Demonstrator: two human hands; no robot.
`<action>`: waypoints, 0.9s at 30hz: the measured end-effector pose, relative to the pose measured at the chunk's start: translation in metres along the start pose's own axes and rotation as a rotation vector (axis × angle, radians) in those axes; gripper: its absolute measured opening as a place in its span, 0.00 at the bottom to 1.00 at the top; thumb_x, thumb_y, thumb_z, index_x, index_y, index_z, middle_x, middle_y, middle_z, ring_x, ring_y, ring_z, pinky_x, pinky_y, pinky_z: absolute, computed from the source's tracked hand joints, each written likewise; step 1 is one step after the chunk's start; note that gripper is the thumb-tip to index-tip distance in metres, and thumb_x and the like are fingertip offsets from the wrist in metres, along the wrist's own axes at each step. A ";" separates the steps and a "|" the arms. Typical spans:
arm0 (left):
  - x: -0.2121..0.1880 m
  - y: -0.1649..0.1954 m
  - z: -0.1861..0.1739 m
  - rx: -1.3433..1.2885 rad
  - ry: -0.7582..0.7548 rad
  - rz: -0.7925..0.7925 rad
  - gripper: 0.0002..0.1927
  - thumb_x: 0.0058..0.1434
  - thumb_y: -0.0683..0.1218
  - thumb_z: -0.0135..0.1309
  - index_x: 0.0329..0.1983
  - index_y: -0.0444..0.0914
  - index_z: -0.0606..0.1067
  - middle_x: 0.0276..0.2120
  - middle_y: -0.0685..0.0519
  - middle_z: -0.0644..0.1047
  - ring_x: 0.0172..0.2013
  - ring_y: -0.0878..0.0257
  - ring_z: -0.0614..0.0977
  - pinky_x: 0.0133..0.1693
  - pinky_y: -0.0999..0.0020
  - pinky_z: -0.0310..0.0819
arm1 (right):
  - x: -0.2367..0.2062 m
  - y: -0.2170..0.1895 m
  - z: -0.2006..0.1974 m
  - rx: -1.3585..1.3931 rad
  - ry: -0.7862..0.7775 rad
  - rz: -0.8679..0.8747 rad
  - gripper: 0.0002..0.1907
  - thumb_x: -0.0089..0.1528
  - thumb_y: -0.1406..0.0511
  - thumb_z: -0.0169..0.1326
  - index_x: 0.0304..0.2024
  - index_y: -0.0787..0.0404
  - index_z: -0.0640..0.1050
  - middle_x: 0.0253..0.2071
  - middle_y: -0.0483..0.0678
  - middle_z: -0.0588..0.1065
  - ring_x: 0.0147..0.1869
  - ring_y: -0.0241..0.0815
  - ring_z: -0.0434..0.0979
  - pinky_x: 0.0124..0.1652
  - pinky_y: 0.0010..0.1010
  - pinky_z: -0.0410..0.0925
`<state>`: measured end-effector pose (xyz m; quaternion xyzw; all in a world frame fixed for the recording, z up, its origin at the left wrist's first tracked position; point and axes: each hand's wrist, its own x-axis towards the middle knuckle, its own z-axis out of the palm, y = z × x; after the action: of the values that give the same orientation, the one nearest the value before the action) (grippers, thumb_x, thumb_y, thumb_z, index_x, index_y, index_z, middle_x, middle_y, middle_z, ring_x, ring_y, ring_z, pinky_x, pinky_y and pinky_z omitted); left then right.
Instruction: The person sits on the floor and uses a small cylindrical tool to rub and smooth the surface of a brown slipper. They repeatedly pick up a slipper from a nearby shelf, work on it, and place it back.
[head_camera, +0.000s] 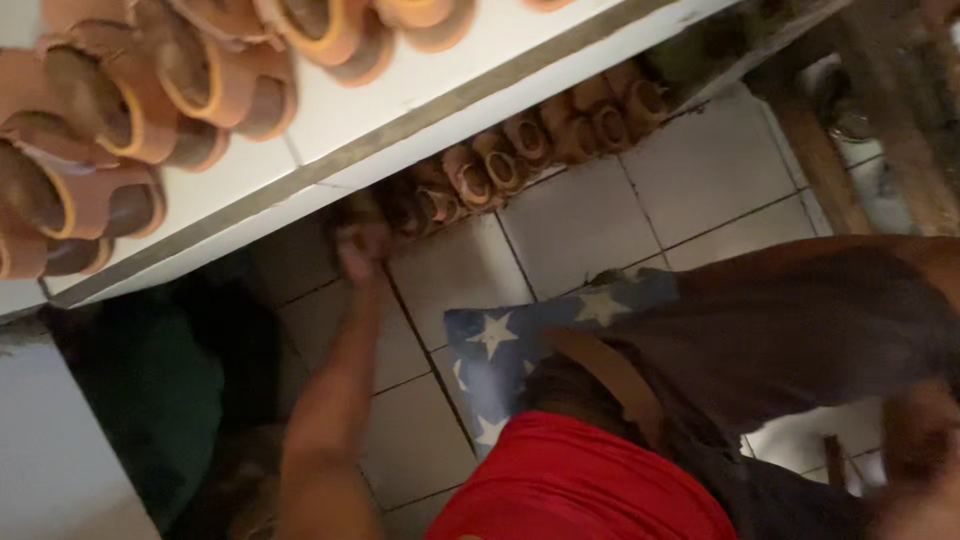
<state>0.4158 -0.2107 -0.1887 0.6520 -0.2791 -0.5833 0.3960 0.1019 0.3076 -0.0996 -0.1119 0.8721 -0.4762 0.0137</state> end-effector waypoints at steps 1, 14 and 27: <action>0.010 0.006 -0.011 0.022 0.089 0.030 0.17 0.70 0.53 0.41 0.39 0.37 0.76 0.35 0.50 0.78 0.35 0.58 0.79 0.41 0.59 0.77 | -0.005 0.007 -0.003 -0.014 0.005 0.017 0.10 0.74 0.65 0.51 0.50 0.68 0.75 0.39 0.49 0.76 0.36 0.35 0.72 0.38 0.33 0.69; 0.033 0.012 -0.023 0.277 0.235 0.034 0.12 0.67 0.47 0.48 0.42 0.35 0.77 0.37 0.48 0.79 0.38 0.56 0.81 0.43 0.60 0.78 | -0.029 0.033 -0.037 -0.146 -0.062 -0.034 0.09 0.75 0.67 0.51 0.43 0.69 0.69 0.36 0.49 0.73 0.36 0.34 0.71 0.40 0.28 0.67; 0.004 0.004 -0.007 0.625 0.449 0.576 0.09 0.64 0.42 0.55 0.44 0.33 0.79 0.40 0.45 0.80 0.41 0.53 0.83 0.46 0.61 0.80 | -0.021 0.011 -0.018 0.010 -0.123 0.022 0.09 0.73 0.68 0.54 0.41 0.66 0.68 0.33 0.45 0.70 0.35 0.31 0.68 0.39 0.24 0.67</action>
<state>0.4236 -0.2147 -0.1877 0.7458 -0.5179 -0.1829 0.3770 0.1183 0.3326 -0.1003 -0.1312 0.8684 -0.4726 0.0731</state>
